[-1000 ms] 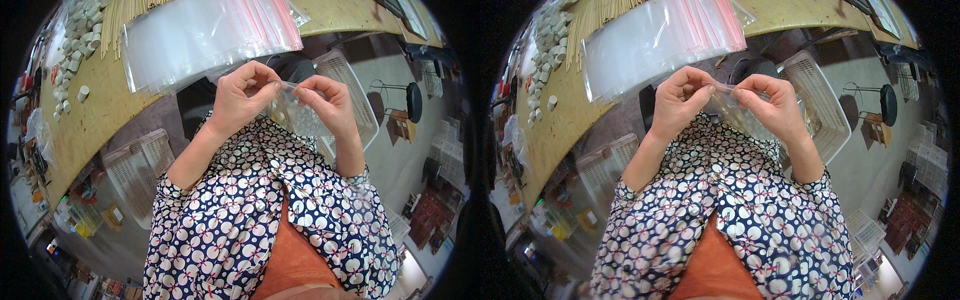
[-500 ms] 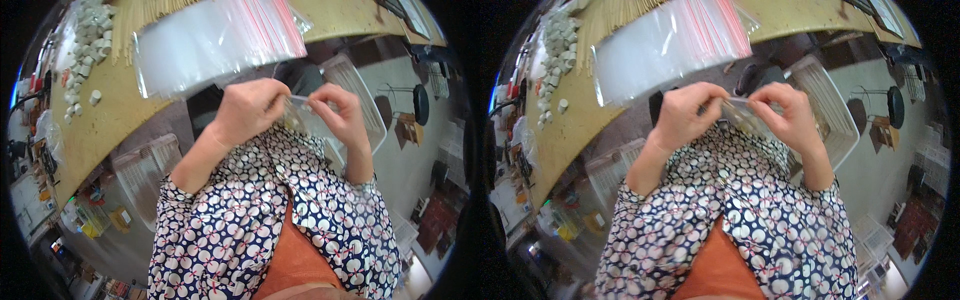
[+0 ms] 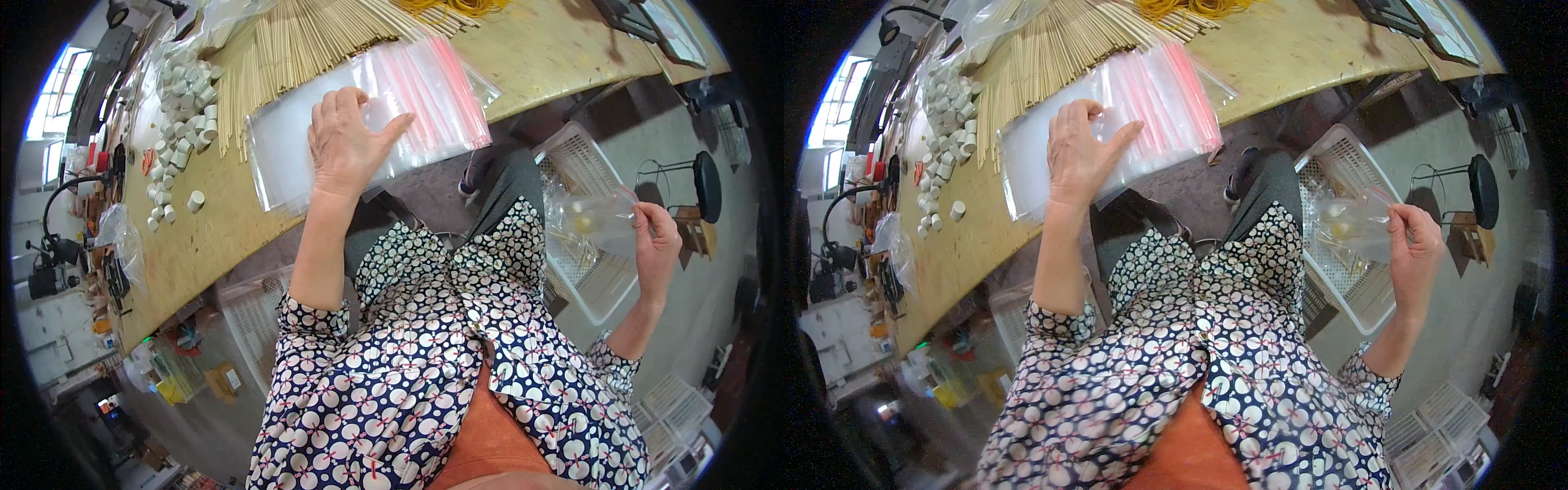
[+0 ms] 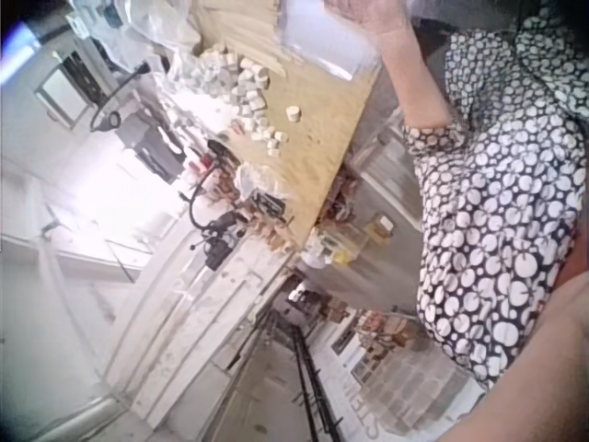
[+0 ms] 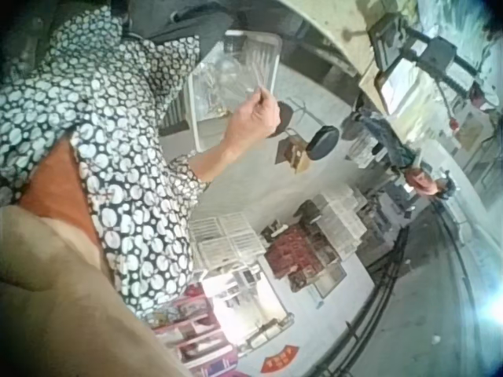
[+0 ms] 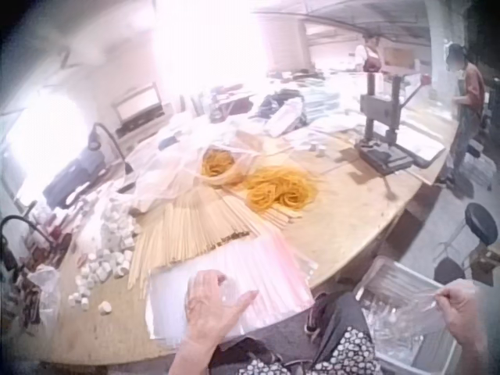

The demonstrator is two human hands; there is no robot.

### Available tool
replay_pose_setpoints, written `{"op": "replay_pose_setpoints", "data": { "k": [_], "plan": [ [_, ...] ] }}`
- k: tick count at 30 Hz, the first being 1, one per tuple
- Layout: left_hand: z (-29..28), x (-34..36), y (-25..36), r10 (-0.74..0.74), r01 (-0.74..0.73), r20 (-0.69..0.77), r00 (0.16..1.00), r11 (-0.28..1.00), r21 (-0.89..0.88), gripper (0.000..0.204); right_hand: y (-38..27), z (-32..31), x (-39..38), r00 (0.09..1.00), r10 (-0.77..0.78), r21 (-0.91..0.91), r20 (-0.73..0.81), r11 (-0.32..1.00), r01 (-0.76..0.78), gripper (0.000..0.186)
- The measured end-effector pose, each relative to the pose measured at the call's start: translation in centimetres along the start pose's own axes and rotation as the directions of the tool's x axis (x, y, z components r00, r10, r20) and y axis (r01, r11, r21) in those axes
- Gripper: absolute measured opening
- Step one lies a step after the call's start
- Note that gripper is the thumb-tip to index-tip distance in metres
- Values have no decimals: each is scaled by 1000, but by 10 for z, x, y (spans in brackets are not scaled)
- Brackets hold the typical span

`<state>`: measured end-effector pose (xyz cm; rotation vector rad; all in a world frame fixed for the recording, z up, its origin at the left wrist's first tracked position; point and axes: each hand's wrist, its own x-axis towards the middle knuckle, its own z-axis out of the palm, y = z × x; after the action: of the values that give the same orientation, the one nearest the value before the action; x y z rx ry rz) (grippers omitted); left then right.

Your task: The person repeatedly opens small zip-top bags, places a white cylindrical object and a wooden stick into each bag, then seals the bags. The person also adds a yellow rubber band to some bags. The filled bags are placed into a white basket on the table.

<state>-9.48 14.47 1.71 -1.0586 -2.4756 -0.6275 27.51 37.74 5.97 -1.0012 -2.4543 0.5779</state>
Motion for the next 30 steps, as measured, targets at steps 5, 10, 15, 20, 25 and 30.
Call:
{"op": "replay_pose_setpoints", "data": {
  "k": [5,10,15,20,25,30],
  "plan": [
    [5,1,-23,-119,168,169,978,935,-311,18,15,35,-8,995,1,-325,102,945,33,13],
    [1,2,-28,-202,211,74,977,829,-518,9,-31,96,0,962,-137,72,234,990,124,12],
    [-38,-14,2,259,-296,-182,949,929,-222,6,-102,114,17,883,-134,558,450,814,-161,15],
    [-58,-53,46,437,-422,-24,899,850,-317,15,-128,122,33,765,-286,778,576,477,-408,21],
    [-44,-93,43,375,-316,30,927,819,-478,15,-110,132,18,565,-301,623,768,558,-549,22],
    [-18,-141,44,76,277,471,879,721,-635,7,-97,146,-13,470,-195,489,861,570,-660,25]
  ]
}}
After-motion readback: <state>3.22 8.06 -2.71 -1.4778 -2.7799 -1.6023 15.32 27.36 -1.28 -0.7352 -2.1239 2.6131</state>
